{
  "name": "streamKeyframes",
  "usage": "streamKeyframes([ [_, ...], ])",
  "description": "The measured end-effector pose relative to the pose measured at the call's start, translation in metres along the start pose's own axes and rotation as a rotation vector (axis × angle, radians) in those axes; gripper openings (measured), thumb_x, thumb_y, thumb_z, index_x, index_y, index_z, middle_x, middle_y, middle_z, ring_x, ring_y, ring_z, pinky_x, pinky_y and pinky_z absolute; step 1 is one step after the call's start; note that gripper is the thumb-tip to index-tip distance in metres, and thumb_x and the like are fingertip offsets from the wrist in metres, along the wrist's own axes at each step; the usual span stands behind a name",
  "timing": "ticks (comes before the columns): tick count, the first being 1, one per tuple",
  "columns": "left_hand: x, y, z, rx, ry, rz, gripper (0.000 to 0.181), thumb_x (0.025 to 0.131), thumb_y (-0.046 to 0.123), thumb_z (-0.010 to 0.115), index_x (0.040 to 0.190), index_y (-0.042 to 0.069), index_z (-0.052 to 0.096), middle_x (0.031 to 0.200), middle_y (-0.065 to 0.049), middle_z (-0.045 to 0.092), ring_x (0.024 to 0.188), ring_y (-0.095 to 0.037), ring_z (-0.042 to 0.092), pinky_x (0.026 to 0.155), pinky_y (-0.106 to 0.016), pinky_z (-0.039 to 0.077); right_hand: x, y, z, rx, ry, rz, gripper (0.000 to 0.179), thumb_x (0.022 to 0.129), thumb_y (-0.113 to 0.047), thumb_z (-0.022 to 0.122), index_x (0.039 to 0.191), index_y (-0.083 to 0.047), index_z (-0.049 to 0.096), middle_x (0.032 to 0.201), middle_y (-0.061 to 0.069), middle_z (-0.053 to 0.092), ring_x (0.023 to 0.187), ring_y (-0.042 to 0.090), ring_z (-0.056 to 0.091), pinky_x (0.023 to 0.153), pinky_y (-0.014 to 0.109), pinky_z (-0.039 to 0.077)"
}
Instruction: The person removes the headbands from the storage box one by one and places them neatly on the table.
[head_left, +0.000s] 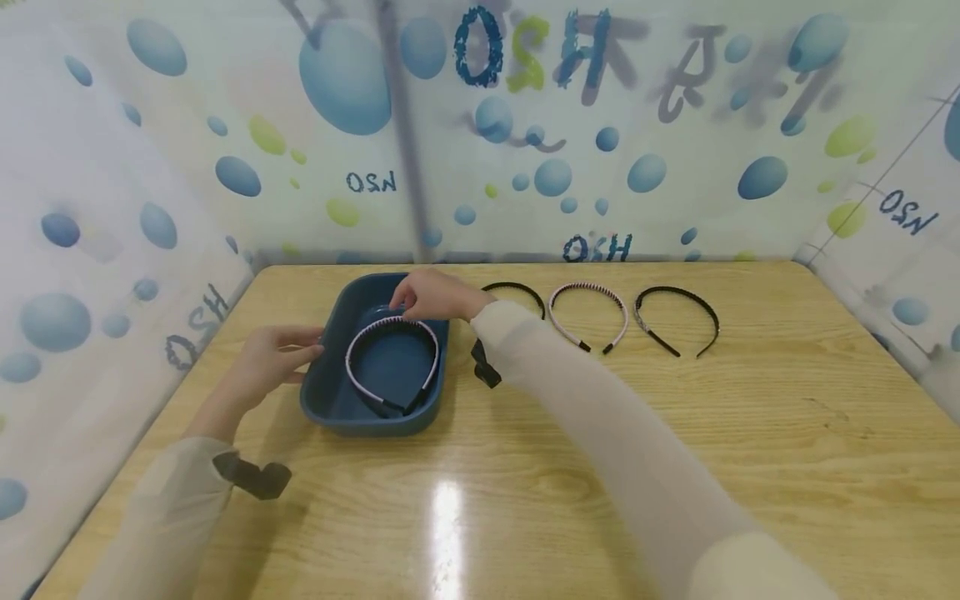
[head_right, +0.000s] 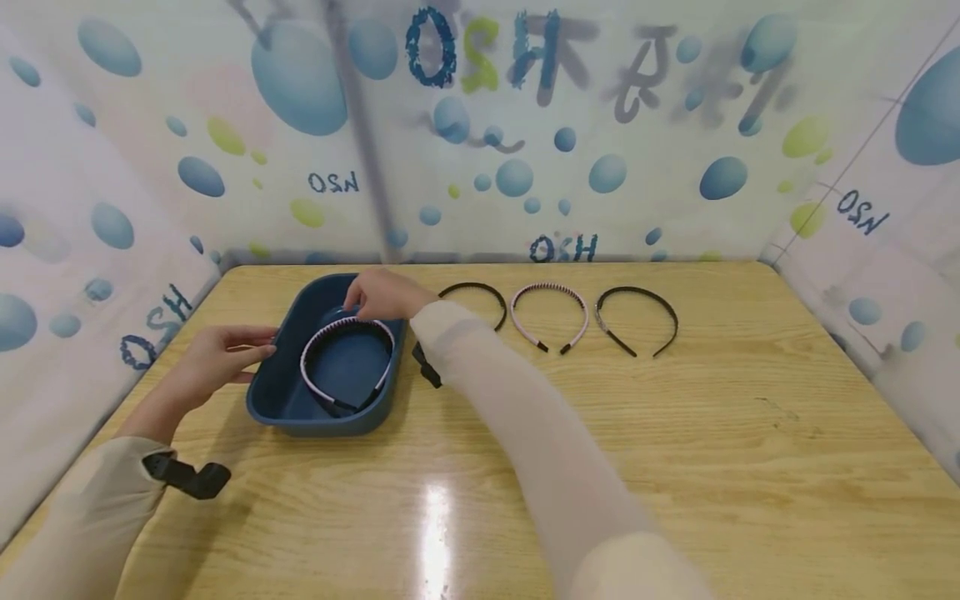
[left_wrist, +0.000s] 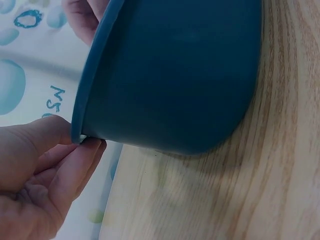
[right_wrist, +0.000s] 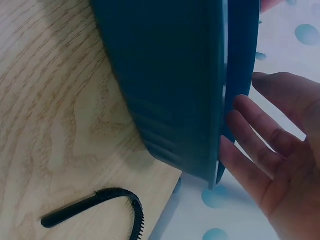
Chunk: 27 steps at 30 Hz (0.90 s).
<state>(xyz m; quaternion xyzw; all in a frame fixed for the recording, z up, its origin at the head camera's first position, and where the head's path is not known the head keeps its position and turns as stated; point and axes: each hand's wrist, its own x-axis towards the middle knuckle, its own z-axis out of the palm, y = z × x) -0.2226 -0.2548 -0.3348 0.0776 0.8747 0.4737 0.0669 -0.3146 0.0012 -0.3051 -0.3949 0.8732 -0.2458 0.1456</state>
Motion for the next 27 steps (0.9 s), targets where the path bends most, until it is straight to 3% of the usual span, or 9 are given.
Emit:
streamKeyframes([
  [6,-0.001,0.002,0.000,0.008,-0.001,0.004,0.043,0.093,0.010,0.054,0.128,-0.014,0.043,0.122,-0.033,0.048,0.102,-0.019,0.056,0.070,-0.031,0.056,0.006,-0.006,0.002,-0.014,-0.013,0.050,0.026,0.089,-0.010,0.060,0.115,-0.005,0.064,0.111,0.009,0.061,0.097,0.016,0.055,0.078,0.022,0.049],
  [11,-0.002,0.004,0.000,0.017,0.003,0.002,0.042,0.093,0.010,0.054,0.127,-0.013,0.045,0.122,-0.032,0.049,0.101,-0.019,0.056,0.070,-0.031,0.056,0.011,-0.007,0.005,-0.002,-0.030,0.081,0.026,0.088,-0.009,0.061,0.113,-0.006,0.065,0.110,0.008,0.062,0.096,0.016,0.057,0.075,0.021,0.050],
  [20,-0.001,0.003,0.000,0.020,0.004,0.004,0.042,0.093,0.009,0.054,0.127,-0.013,0.044,0.122,-0.032,0.049,0.106,-0.031,0.054,0.069,-0.030,0.056,0.023,-0.007,0.007,-0.004,-0.050,0.142,0.024,0.087,-0.008,0.062,0.111,-0.007,0.066,0.113,0.006,0.062,0.097,0.015,0.057,0.077,0.023,0.050],
  [27,0.000,0.001,-0.001,0.005,-0.003,-0.002,0.042,0.094,0.009,0.053,0.128,-0.013,0.043,0.123,-0.032,0.048,0.109,-0.034,0.051,0.071,-0.032,0.056,0.025,-0.012,0.007,-0.025,-0.095,0.214,0.027,0.089,-0.012,0.061,0.116,-0.010,0.064,0.116,0.004,0.060,0.088,0.015,0.056,0.061,0.027,0.049],
])
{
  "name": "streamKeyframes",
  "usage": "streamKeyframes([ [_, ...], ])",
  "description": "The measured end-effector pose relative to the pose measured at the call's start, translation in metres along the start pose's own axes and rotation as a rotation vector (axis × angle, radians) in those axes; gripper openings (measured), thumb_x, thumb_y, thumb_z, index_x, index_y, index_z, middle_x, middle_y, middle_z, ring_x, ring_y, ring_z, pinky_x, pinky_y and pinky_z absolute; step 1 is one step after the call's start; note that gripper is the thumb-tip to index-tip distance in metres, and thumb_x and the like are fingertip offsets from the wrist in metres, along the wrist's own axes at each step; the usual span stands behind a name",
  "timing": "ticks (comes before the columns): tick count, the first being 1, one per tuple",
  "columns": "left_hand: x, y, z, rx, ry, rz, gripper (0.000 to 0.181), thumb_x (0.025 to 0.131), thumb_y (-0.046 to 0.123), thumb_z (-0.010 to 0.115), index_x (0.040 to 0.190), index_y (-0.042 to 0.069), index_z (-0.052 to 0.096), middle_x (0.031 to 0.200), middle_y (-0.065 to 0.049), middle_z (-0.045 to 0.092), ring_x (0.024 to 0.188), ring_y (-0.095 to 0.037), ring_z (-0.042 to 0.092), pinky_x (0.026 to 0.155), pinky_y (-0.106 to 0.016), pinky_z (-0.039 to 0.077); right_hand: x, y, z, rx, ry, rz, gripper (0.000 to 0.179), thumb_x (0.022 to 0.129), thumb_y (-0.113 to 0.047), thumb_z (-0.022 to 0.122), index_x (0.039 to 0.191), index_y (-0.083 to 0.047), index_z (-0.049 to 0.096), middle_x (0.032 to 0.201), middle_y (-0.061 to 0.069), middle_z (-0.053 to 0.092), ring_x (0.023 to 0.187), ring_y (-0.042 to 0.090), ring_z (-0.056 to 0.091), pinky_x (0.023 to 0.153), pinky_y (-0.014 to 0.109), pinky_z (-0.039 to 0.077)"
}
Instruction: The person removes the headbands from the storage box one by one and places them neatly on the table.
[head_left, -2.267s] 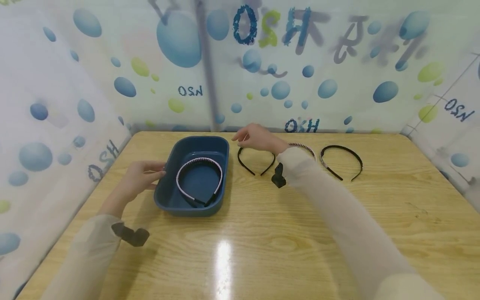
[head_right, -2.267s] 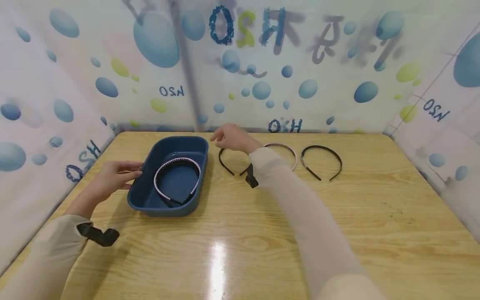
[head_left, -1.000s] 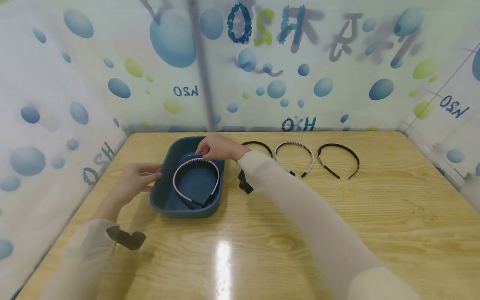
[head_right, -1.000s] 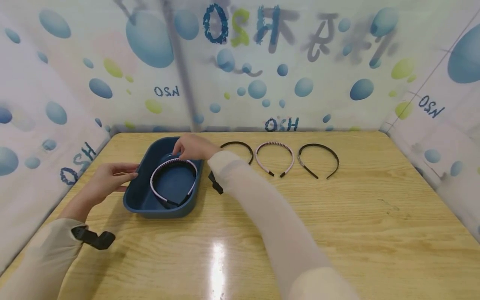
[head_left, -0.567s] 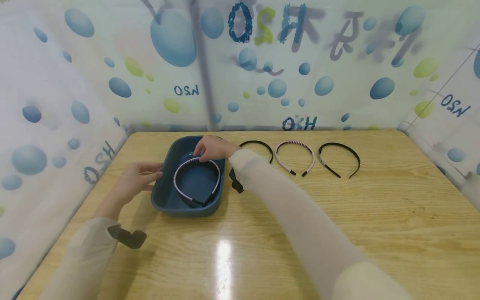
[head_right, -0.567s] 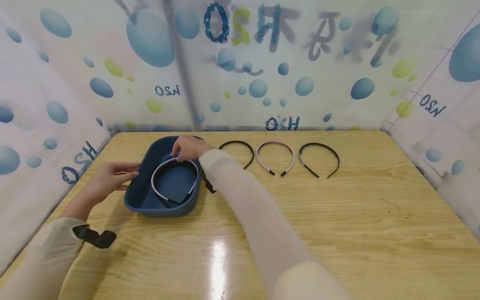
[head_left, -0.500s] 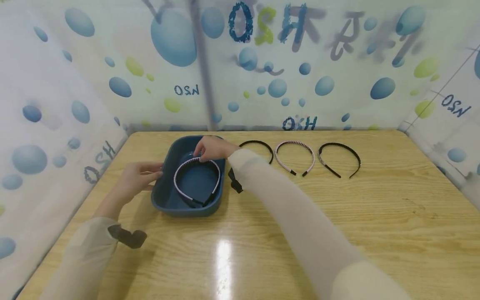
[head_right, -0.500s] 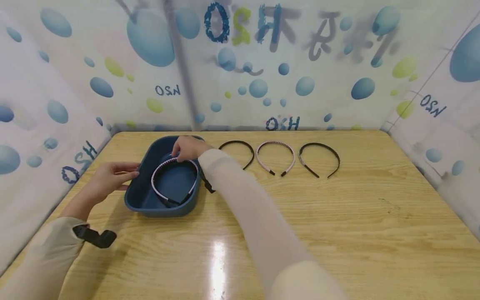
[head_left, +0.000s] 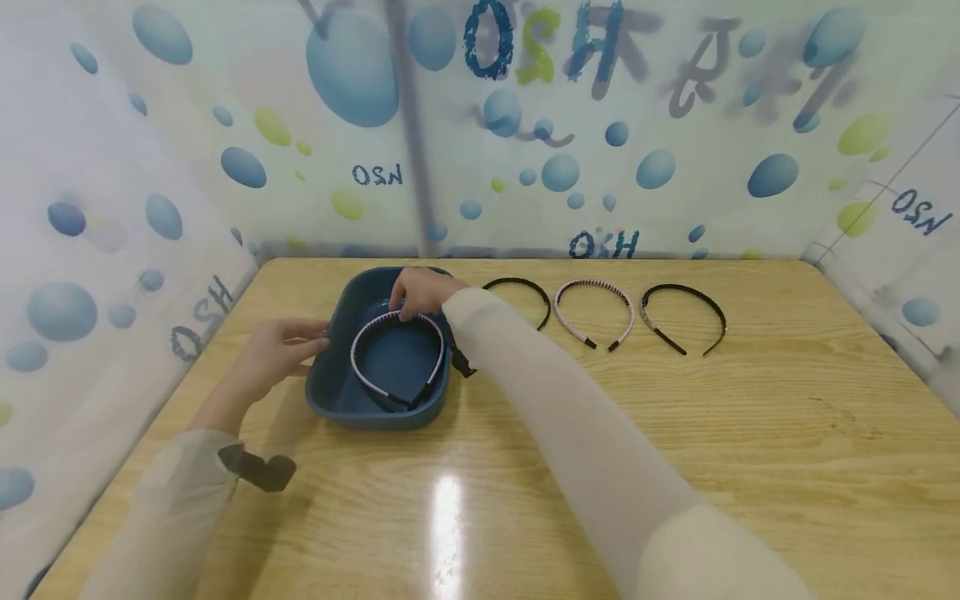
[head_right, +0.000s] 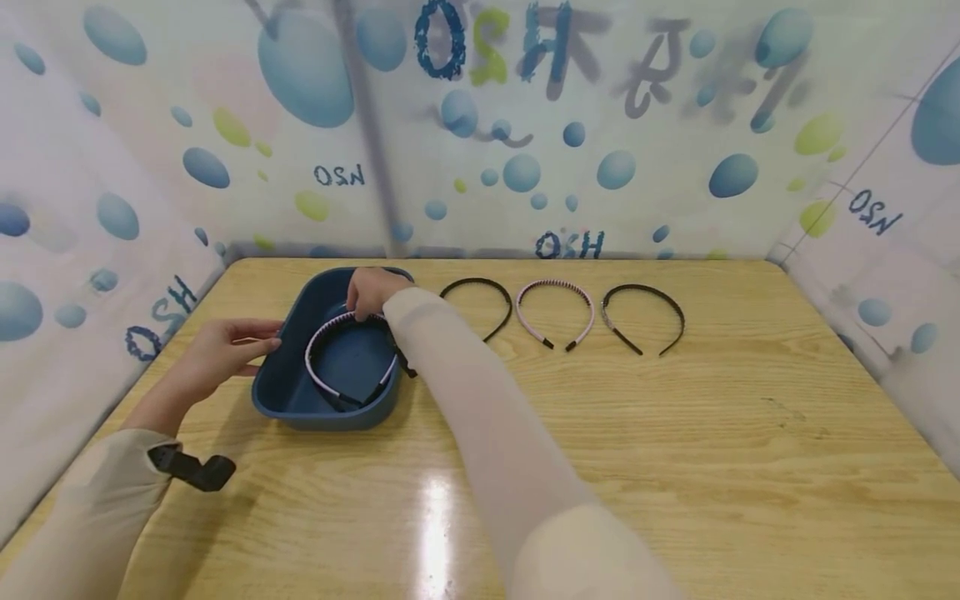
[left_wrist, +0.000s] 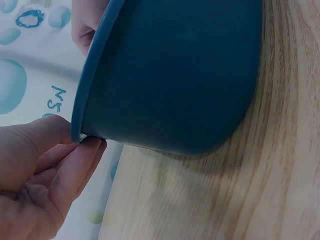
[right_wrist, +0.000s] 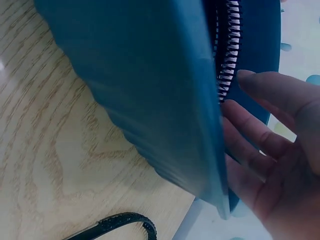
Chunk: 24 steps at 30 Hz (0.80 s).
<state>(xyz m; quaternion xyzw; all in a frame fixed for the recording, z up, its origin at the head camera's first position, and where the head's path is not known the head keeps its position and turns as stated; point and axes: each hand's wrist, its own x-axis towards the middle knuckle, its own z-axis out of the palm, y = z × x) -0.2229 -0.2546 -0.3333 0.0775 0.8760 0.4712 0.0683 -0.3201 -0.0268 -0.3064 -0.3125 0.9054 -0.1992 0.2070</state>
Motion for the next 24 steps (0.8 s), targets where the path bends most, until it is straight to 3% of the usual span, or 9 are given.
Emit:
streamKeyframes([
  [13,-0.0002,0.0010,-0.0007,0.005,-0.004,-0.007,0.043,0.093,0.011,0.054,0.128,-0.012,0.044,0.122,-0.031,0.049,0.109,-0.036,0.051,0.070,-0.031,0.056,0.0012,-0.0034,-0.0001,-0.038,0.003,0.072,0.027,0.088,-0.008,0.061,0.114,-0.010,0.065,0.119,0.003,0.059,0.105,0.016,0.054,0.085,0.027,0.049],
  [18,-0.0004,0.0012,-0.0016,0.008,0.005,-0.013,0.042,0.092,0.012,0.055,0.127,-0.011,0.047,0.121,-0.030,0.051,0.104,-0.027,0.055,0.070,-0.032,0.056,0.0015,0.0008,-0.0001,-0.018,0.001,0.090,0.026,0.088,-0.005,0.060,0.114,-0.008,0.065,0.118,0.005,0.060,0.106,0.017,0.054,0.084,0.027,0.049],
  [24,0.0001,-0.0001,-0.0020,0.001,0.001,-0.017,0.042,0.092,0.012,0.055,0.127,-0.011,0.046,0.121,-0.030,0.051,0.105,-0.029,0.054,0.070,-0.033,0.056,0.0043,0.0027,0.0027,0.000,-0.001,0.117,0.027,0.087,-0.003,0.060,0.114,-0.008,0.065,0.117,0.004,0.060,0.103,0.017,0.055,0.081,0.027,0.051],
])
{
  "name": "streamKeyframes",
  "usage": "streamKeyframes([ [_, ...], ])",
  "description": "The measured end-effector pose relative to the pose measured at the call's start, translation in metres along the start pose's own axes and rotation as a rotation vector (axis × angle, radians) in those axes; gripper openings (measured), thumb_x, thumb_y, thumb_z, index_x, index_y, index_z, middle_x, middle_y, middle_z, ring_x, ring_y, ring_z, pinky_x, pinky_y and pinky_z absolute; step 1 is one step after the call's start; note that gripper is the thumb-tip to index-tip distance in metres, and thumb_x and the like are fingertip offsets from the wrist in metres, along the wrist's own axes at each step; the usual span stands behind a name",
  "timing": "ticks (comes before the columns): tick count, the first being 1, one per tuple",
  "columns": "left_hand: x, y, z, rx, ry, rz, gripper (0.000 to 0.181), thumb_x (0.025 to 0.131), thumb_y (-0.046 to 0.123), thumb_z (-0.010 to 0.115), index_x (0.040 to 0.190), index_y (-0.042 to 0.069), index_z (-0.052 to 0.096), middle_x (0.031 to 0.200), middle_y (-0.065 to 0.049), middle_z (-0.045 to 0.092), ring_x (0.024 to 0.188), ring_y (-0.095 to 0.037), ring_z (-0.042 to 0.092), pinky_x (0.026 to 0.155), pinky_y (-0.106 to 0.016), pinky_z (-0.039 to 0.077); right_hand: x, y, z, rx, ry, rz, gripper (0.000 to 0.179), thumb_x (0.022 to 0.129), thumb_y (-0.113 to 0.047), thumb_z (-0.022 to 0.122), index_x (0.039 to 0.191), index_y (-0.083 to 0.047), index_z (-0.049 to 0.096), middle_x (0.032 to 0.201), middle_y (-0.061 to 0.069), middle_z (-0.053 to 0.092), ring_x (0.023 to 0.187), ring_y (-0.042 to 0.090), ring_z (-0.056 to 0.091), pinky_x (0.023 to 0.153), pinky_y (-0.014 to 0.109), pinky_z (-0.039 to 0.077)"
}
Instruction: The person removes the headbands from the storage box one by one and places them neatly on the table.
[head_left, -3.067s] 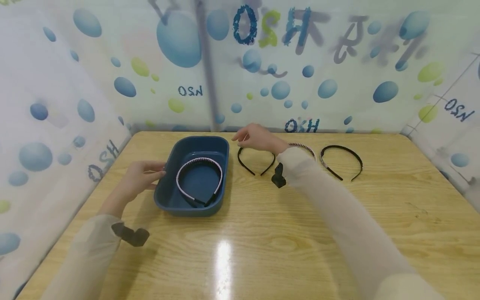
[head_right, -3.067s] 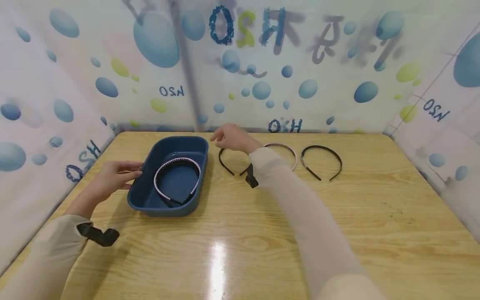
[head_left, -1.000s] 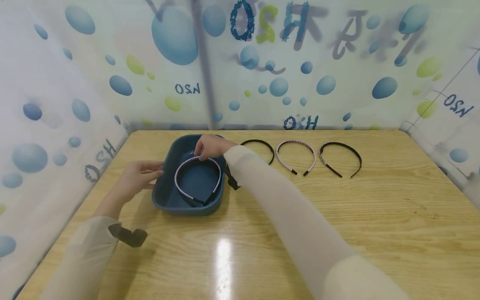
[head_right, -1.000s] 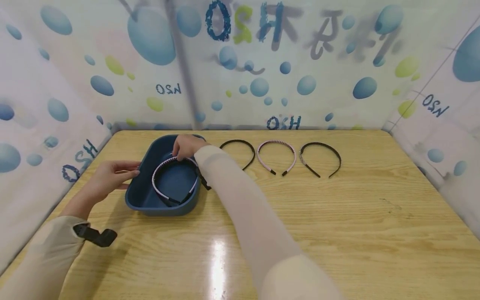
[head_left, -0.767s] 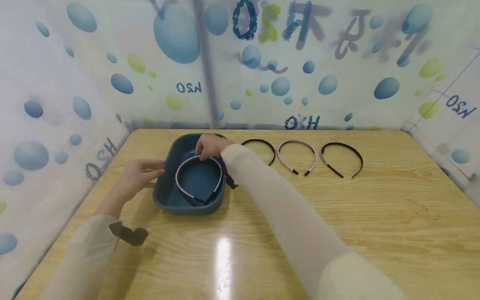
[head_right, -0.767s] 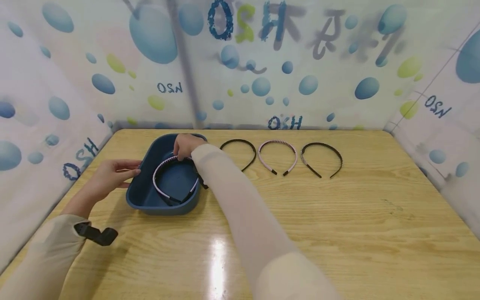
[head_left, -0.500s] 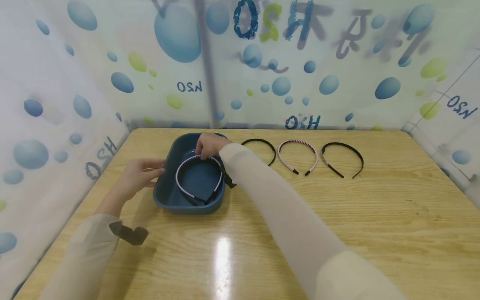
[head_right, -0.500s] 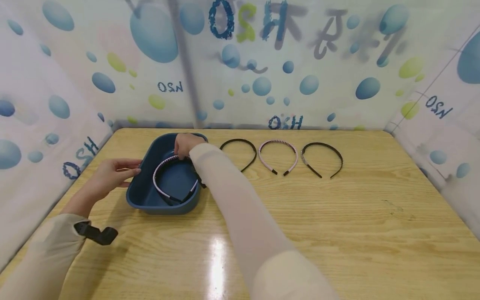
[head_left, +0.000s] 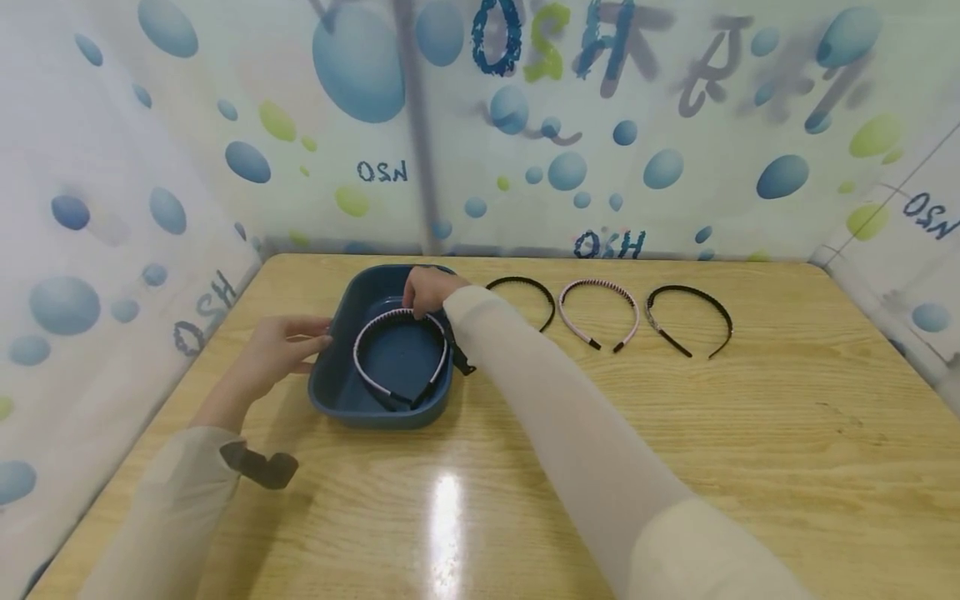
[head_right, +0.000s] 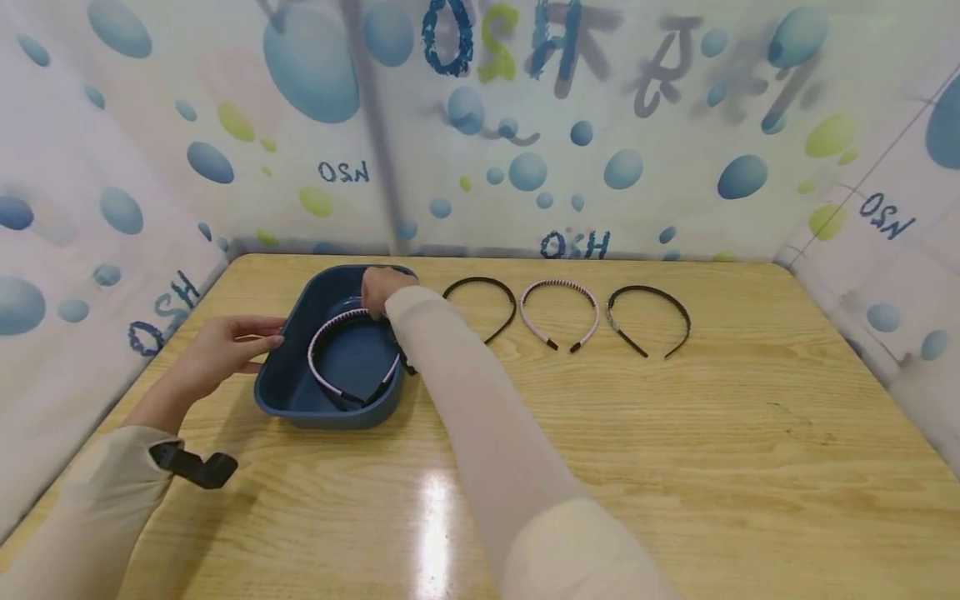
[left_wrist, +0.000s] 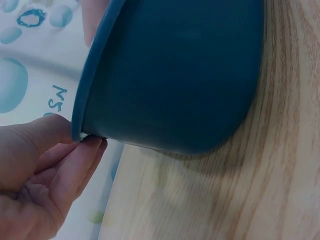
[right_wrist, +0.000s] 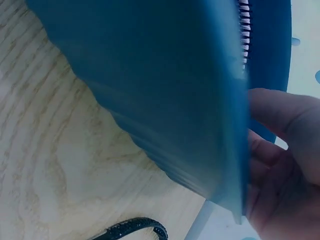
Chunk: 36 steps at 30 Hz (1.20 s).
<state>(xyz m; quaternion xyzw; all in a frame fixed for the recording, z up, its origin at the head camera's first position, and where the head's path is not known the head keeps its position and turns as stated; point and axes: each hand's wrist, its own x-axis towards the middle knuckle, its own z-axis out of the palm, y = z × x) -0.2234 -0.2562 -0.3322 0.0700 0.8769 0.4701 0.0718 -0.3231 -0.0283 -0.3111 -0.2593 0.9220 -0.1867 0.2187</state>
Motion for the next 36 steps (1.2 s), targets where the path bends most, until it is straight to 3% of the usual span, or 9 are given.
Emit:
streamKeyframes([
  [10,0.0002,0.0005,0.0008,0.001,-0.012,-0.002,0.043,0.093,0.013,0.055,0.128,-0.010,0.046,0.123,-0.029,0.050,0.111,-0.039,0.049,0.071,-0.032,0.056,0.0003,0.0027,0.0039,0.010,0.030,0.021,0.027,0.088,-0.001,0.059,0.111,-0.011,0.066,0.114,0.004,0.060,0.090,0.015,0.056,0.063,0.027,0.052],
  [19,0.0002,0.0011,0.0011,0.008,-0.005,-0.011,0.042,0.093,0.011,0.054,0.128,-0.010,0.046,0.123,-0.029,0.050,0.111,-0.039,0.049,0.071,-0.032,0.056,-0.0010,0.0021,0.0023,0.035,0.042,0.010,0.027,0.089,-0.001,0.057,0.112,-0.011,0.066,0.116,0.005,0.059,0.086,0.016,0.056,0.051,0.026,0.049],
  [25,0.0009,0.0004,0.0013,0.007,0.000,0.002,0.043,0.093,0.011,0.054,0.129,-0.011,0.044,0.124,-0.030,0.049,0.111,-0.039,0.049,0.070,-0.031,0.056,-0.0013,0.0003,0.0016,0.045,0.066,-0.044,0.026,0.089,-0.002,0.056,0.112,-0.010,0.066,0.115,0.006,0.060,0.084,0.016,0.058,0.052,0.027,0.052],
  [32,0.0014,0.0001,0.0010,0.006,0.006,0.002,0.042,0.092,0.010,0.055,0.128,-0.010,0.046,0.122,-0.030,0.051,0.103,-0.022,0.056,0.070,-0.032,0.056,-0.0012,0.0006,0.0016,0.050,0.089,-0.061,0.027,0.089,-0.004,0.057,0.114,-0.009,0.065,0.116,0.006,0.058,0.081,0.016,0.058,0.056,0.028,0.054],
  [36,0.0004,0.0008,0.0016,0.008,0.008,0.008,0.042,0.092,0.011,0.055,0.127,-0.011,0.046,0.122,-0.030,0.051,0.103,-0.022,0.056,0.070,-0.032,0.056,-0.0026,0.0002,0.0002,0.042,0.091,-0.071,0.027,0.089,-0.005,0.057,0.114,-0.009,0.064,0.117,0.006,0.058,0.079,0.016,0.058,0.054,0.025,0.053],
])
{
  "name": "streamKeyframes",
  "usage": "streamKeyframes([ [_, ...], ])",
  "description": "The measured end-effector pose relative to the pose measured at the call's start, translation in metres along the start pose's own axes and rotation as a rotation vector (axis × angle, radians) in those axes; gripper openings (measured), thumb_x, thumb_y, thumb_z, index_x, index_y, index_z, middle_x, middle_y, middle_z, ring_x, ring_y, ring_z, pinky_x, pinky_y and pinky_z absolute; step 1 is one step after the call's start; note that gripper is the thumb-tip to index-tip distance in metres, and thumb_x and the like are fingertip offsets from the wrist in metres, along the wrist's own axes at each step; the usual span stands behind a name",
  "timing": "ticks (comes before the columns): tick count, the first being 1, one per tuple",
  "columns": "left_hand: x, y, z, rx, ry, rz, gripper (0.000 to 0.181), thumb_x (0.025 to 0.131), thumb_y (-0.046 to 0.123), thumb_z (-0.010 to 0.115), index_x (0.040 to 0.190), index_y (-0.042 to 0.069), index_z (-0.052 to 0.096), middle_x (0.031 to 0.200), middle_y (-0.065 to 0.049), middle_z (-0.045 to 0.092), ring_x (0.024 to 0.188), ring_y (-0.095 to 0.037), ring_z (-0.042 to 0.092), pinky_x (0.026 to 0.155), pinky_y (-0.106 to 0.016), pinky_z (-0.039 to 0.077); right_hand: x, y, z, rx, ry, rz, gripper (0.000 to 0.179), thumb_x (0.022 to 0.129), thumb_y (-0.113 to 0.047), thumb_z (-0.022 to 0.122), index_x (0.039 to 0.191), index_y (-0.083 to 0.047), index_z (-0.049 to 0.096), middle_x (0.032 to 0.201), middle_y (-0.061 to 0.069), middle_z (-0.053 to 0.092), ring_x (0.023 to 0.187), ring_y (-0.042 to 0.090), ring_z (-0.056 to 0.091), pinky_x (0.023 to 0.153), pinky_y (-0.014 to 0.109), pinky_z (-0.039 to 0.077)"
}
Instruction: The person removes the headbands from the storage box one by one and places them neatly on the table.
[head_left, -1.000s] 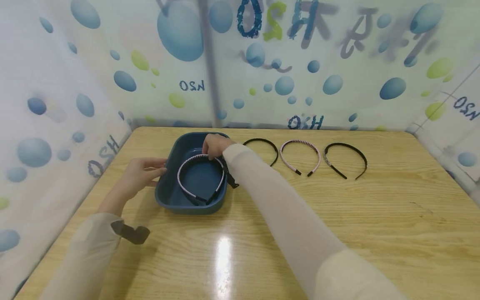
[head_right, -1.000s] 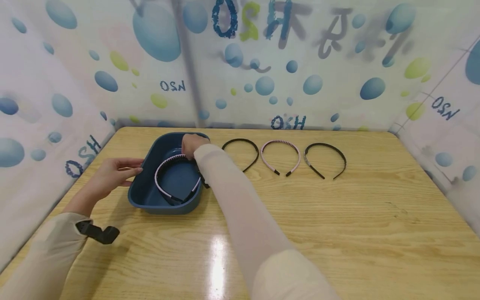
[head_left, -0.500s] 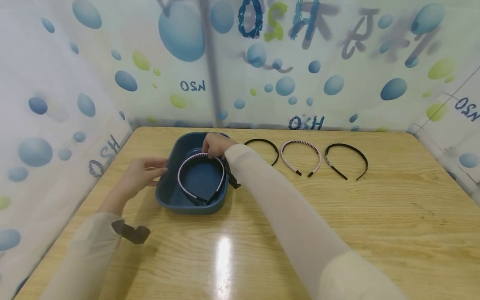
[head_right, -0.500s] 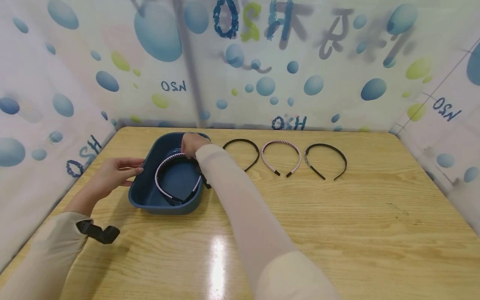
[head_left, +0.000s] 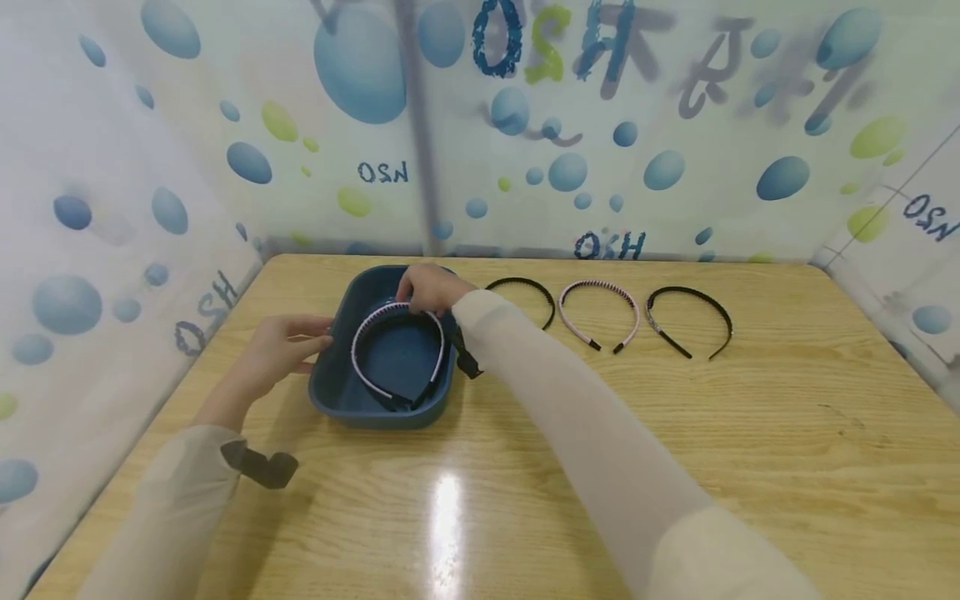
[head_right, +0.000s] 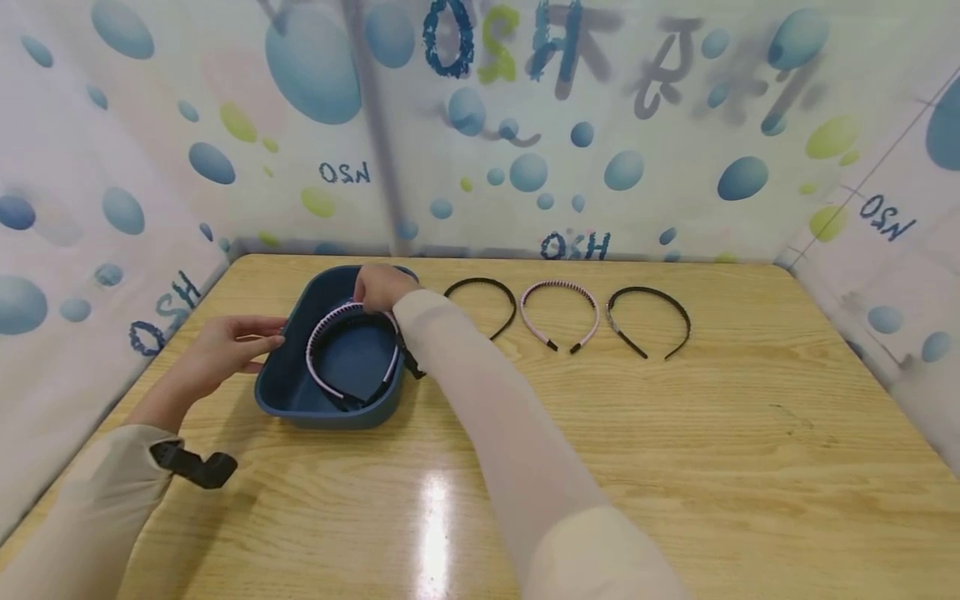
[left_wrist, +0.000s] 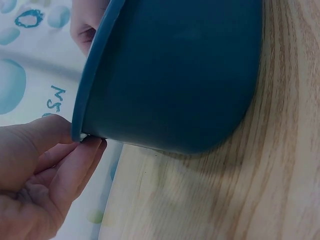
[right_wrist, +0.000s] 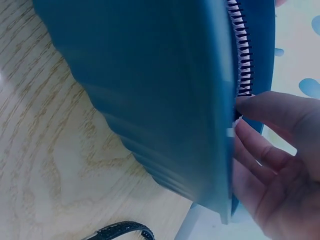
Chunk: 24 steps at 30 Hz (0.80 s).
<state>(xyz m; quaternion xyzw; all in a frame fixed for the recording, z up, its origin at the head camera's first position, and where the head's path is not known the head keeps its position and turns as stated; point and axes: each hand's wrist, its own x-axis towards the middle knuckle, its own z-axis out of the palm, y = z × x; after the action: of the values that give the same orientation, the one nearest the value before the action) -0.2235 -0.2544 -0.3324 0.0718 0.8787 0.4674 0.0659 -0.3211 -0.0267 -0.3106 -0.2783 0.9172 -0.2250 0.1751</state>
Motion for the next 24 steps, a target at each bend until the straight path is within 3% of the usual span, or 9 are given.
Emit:
streamKeyframes([
  [11,0.000,0.001,0.000,0.012,-0.008,-0.002,0.043,0.093,0.011,0.054,0.128,-0.012,0.044,0.123,-0.031,0.049,0.107,-0.028,0.053,0.071,-0.032,0.056,-0.008,-0.003,-0.007,0.019,0.003,-0.062,0.027,0.089,-0.004,0.056,0.115,-0.008,0.063,0.118,0.007,0.057,0.064,0.016,0.056,0.052,0.026,0.052],
  [17,0.000,0.001,0.000,0.006,-0.009,-0.004,0.043,0.093,0.011,0.055,0.128,-0.012,0.045,0.123,-0.031,0.049,0.102,-0.017,0.056,0.071,-0.031,0.056,-0.010,-0.005,-0.010,0.017,-0.009,-0.085,0.028,0.090,-0.005,0.055,0.117,-0.008,0.063,0.112,0.008,0.059,0.063,0.014,0.055,0.051,0.025,0.051],
  [24,-0.002,0.002,0.000,0.007,-0.013,-0.004,0.043,0.093,0.011,0.054,0.127,-0.012,0.045,0.124,-0.031,0.049,0.109,-0.031,0.051,0.071,-0.032,0.056,-0.014,-0.010,-0.016,0.026,-0.012,-0.117,0.028,0.089,-0.004,0.056,0.117,-0.006,0.062,0.105,0.008,0.062,0.068,0.016,0.056,0.052,0.024,0.052],
])
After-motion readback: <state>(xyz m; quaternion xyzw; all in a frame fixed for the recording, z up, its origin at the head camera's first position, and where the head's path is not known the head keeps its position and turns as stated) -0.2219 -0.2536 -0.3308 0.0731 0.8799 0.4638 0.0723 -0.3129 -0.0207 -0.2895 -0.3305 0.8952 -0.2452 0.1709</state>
